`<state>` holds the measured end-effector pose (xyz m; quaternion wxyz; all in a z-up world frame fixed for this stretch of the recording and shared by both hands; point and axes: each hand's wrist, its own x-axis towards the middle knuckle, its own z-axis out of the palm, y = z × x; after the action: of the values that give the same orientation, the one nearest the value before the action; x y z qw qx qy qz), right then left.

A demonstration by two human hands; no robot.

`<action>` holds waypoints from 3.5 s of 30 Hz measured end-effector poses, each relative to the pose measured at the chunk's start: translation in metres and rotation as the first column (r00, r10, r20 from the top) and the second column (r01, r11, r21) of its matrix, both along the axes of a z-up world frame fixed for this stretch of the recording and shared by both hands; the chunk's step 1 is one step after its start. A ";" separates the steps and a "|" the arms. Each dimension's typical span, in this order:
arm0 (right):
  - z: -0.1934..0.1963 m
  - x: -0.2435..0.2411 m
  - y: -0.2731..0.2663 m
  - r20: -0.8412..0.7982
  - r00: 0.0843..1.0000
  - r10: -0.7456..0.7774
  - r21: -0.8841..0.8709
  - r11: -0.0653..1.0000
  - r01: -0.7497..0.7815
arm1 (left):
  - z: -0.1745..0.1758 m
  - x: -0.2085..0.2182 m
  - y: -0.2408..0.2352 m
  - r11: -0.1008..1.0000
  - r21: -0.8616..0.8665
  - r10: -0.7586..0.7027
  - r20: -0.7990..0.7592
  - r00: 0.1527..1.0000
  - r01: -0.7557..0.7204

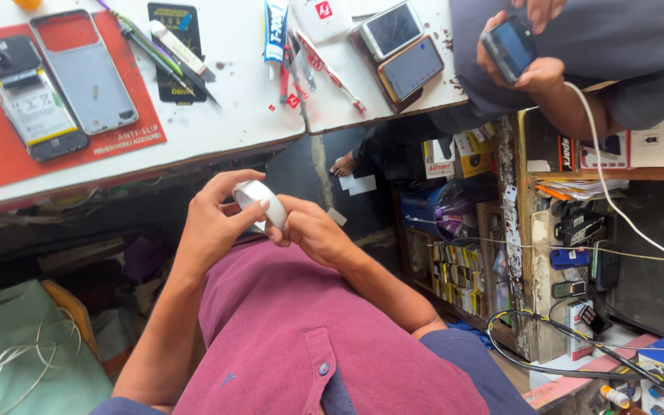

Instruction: The person reassembles a smartphone by aligning the screen assembly with the chassis and securing it. They then connect a charging cable to test the device and apply adhesive tape to the phone's frame.

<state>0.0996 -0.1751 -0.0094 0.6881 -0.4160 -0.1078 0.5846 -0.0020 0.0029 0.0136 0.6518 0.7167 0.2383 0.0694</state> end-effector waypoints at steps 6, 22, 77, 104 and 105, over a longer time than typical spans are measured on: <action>0.016 0.006 -0.002 0.287 0.956 0.056 -0.092 0.995 -0.031 | -0.013 0.006 0.010 0.909 -0.413 0.074 0.029 0.997 -0.055; 0.008 0.006 0.006 0.997 0.079 -0.027 0.000 0.947 0.322 | 0.006 0.016 -0.029 0.897 0.355 0.167 0.276 0.947 -0.262; -0.006 0.005 -0.012 0.967 0.228 0.114 -0.196 0.903 0.381 | -0.037 0.032 -0.025 0.591 0.802 -0.268 0.296 0.917 -0.086; -0.023 -0.009 -0.040 0.805 0.592 0.031 -0.316 0.868 0.384 | -0.041 0.023 -0.068 0.865 0.501 -0.101 0.180 0.978 -0.003; -0.025 -0.011 -0.041 0.827 0.561 0.025 -0.292 0.873 0.392 | -0.043 0.020 -0.071 0.868 0.496 -0.102 0.150 0.983 0.014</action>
<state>0.0883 -0.2164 -0.0344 0.5059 -0.7904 -0.2274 0.2601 0.0182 -0.0678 -0.0291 0.4675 0.8572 0.1343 0.1695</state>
